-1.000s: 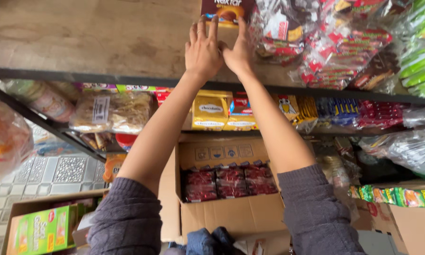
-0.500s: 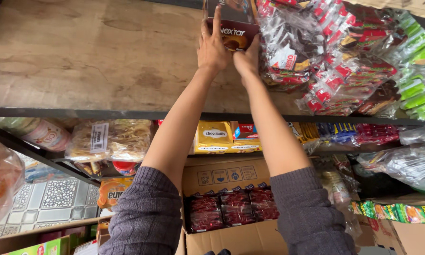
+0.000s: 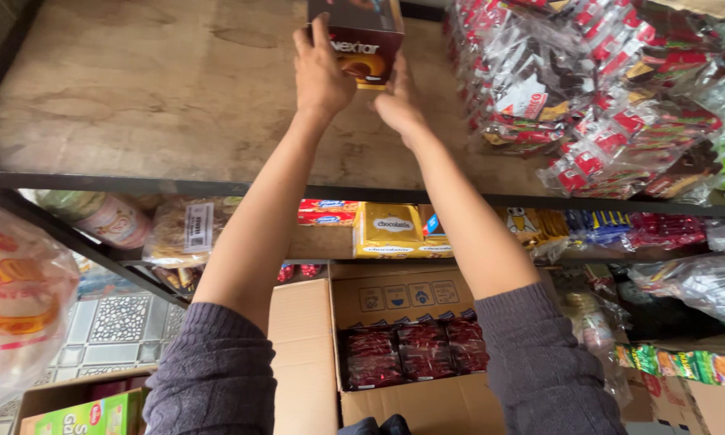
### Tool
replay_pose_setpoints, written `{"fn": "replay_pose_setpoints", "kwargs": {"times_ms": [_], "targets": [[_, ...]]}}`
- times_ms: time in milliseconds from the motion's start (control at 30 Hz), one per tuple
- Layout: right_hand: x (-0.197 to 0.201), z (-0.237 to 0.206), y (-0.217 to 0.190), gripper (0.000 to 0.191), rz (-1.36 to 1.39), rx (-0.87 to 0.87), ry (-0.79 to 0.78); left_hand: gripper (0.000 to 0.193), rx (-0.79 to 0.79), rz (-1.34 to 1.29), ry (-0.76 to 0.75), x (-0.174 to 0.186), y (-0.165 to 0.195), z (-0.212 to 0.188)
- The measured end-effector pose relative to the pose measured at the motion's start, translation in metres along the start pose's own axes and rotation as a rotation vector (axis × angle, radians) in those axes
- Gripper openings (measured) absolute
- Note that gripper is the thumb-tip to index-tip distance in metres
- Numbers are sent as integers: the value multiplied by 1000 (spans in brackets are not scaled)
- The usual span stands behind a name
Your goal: The person unpacks cardboard boxes and places packaged snack items onto store shelves. They handle multiple snack packages, arranging them in rows on the shelves and restocking from the boxes below.
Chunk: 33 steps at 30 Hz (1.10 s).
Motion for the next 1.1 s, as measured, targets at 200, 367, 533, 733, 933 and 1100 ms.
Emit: {"fn": "replay_pose_setpoints", "kwargs": {"times_ms": [200, 367, 533, 733, 933, 1100], "targets": [[-74, -10, -40, 110, -47, 53, -63, 101, -64, 23, 139, 64, -36, 18], [-119, -18, -64, 112, -40, 81, -133, 102, -70, 43, 178, 94, -60, 34], [-144, -19, -80, 114, -81, 120, -127, 107, -122, 42, 204, 107, -73, 45], [-154, -22, -96, 114, -99, 190, -115, 121, -62, 43, 94, 106, -82, 53], [-152, -32, -79, 109, -164, 55, -204, 127, 37, 79, -76, 79, -87, 33], [-142, -44, -87, 97, -167, 322, -131, 113, -51, 189, -153, 61, -87, 4]]}}
Point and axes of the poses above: each hand's wrist, its own z-axis towards the middle knuckle, its own x-axis out of the back of the hand, y = z × x, the point moved 9 cm from there along z, towards the middle knuckle, and after that the axes turned 10 degrees about y, right-handed, at the moved point
